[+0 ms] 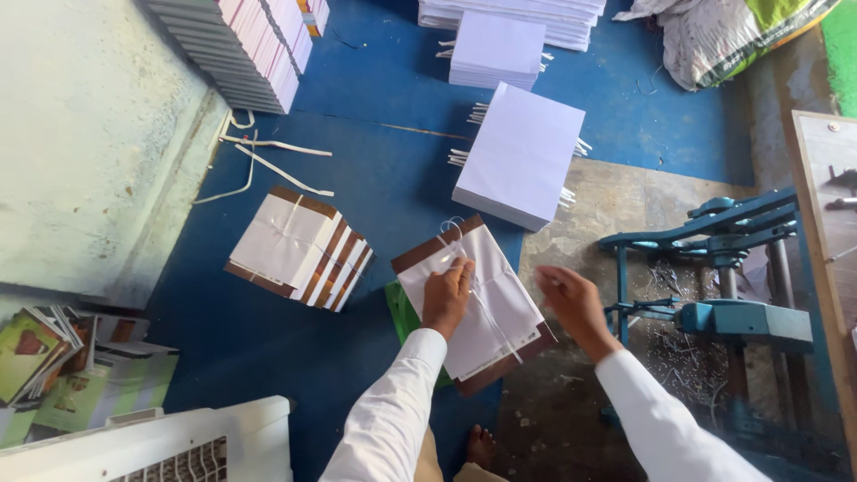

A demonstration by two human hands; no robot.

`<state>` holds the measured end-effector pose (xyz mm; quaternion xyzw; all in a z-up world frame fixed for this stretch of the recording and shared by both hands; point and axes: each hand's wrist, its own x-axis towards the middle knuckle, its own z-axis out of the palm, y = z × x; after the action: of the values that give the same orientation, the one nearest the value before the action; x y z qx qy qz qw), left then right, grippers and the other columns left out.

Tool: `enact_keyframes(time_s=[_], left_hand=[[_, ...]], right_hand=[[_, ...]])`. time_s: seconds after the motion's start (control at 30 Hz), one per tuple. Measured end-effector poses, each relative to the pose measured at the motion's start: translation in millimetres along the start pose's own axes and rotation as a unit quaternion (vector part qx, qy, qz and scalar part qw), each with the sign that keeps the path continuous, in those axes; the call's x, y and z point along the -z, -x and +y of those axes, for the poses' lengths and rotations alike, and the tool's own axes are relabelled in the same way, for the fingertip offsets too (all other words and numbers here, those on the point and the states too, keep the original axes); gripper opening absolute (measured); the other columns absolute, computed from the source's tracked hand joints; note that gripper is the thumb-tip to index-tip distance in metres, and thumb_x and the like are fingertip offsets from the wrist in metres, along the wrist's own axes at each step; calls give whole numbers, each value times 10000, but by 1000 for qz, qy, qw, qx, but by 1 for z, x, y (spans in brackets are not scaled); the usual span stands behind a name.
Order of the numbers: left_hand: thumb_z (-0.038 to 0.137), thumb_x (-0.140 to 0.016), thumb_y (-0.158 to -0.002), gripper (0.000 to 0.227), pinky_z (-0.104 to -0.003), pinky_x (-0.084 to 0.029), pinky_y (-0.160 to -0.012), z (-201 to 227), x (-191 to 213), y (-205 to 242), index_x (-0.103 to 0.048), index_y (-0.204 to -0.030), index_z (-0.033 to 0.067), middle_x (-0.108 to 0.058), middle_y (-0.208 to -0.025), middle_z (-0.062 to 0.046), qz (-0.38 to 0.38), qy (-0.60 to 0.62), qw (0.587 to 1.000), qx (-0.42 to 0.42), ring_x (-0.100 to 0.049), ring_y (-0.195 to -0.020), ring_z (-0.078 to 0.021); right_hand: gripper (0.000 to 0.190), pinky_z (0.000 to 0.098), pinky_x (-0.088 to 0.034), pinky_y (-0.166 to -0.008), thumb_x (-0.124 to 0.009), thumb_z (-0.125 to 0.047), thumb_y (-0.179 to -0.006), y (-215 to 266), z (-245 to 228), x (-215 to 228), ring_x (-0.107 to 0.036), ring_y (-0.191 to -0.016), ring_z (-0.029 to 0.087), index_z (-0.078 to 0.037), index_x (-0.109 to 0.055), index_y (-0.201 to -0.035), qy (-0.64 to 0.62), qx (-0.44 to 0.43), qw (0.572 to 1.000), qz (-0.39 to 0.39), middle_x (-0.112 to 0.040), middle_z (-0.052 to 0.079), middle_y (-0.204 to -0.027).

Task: The person stacks notebooks, places a white sheet on top, writes on it with a pen, then wraps and ties a string around the stack to secure it.

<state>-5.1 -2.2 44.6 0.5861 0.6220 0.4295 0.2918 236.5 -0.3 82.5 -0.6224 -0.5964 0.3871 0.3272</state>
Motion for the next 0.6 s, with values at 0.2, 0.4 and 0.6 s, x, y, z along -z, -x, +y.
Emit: enact_keyframes(time_s=[0.2, 0.4, 0.6], left_hand=[[330, -504, -1069, 387, -498, -539, -703, 3, 15, -9, -722, -1082, 12, -696, -786, -255, -78, 12, 997, -25, -691, -709, -422], [284, -532, -1066, 324, -511, -509, -684, 1, 17, -15, -716, -995, 27, -687, -756, -242, -121, -12, 992, -45, -664, -690, -427], [253, -517, -1069, 252, -485, -516, -715, -10, 16, -16, -688, -1034, 71, -706, -780, -208, -136, -13, 988, -71, -672, -701, -405]], right_hand=[[501, 323, -484, -506, -655, -413, -1018, -93, -39, -70, -575, -529, 154, 70, -770, -957, 82, -124, 982, -113, -691, 93, -728], [336, 302, -435, -462, -725, -380, -925, -145, -55, -101, -555, -519, 144, -56, -806, -965, 147, -205, 952, -172, -642, 66, -665], [276, 311, -384, -417, -685, -292, -923, -144, -59, -97, -495, -506, 137, -26, -755, -947, 12, -174, 971, -165, -597, 43, -671]])
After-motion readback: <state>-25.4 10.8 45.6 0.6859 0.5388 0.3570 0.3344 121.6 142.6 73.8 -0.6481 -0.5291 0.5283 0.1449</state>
